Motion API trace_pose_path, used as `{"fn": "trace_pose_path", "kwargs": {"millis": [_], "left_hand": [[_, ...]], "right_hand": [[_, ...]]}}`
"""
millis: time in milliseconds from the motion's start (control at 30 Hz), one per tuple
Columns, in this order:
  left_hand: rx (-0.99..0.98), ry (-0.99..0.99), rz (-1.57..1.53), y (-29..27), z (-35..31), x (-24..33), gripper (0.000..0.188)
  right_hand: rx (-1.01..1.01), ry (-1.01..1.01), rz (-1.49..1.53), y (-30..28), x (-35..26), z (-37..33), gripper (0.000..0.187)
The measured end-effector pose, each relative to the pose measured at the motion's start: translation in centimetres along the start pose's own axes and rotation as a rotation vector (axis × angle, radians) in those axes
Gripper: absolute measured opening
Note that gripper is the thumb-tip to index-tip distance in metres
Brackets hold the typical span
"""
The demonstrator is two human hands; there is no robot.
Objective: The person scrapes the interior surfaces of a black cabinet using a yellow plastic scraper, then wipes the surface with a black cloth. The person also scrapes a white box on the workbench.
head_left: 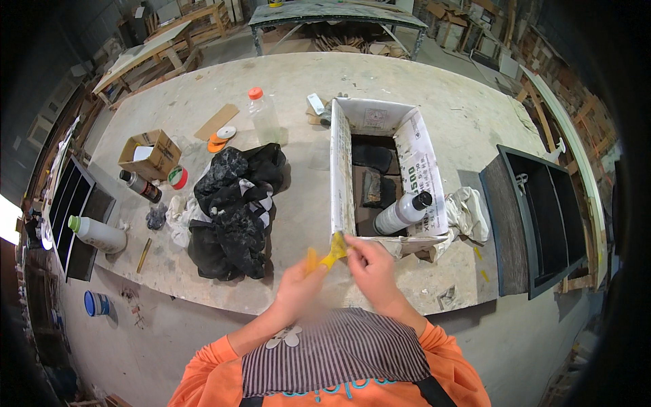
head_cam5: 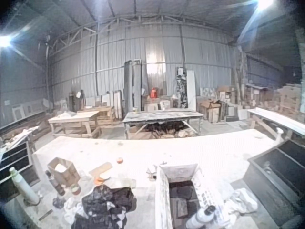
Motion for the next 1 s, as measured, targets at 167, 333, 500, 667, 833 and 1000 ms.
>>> {"fn": "trace_pose_path", "kwargs": {"millis": [167, 333, 500, 667, 833, 1000], "left_hand": [[0.014, 0.023, 0.031, -0.1, 0.2, -0.3, 0.026], [0.011, 0.043, 0.060, -0.3, 0.5, -0.4, 0.026], [0.029, 0.045, 0.053, -0.2, 0.3, -0.2, 0.026], [0.025, 0.012, 0.030, 0.0, 0.1, 0.0, 0.026], [0.033, 0.016, 0.038, 0.0, 0.2, 0.0, 0.026], [0.038, 0.018, 0.078, 0.0, -0.1, 0.0, 0.026]], "right_hand": [[-0.020, -0.043, -0.032, 0.2, -0.1, 0.1, 0.027], [-0.038, -0.118, -0.042, 0.3, -0.6, -0.1, 0.026], [0.008, -0.076, -0.054, 0.1, -0.3, -0.1, 0.026], [0.012, -0.046, -0.082, 0.2, -0.2, -0.3, 0.027], [0.018, -0.033, -0.055, 0.0, -0.1, -0.1, 0.027], [0.051, -0.025, -0.079, -0.4, 0.4, 0.2, 0.029]]}}
Point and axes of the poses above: each hand's wrist, its own z-axis towards the middle knuckle, its own y-axis out of the palm, x = y × z, the point moved 5 cm from there along z, towards the middle knuckle, and after that the axes turned 13 degrees about -z, right-handed, at the moved point
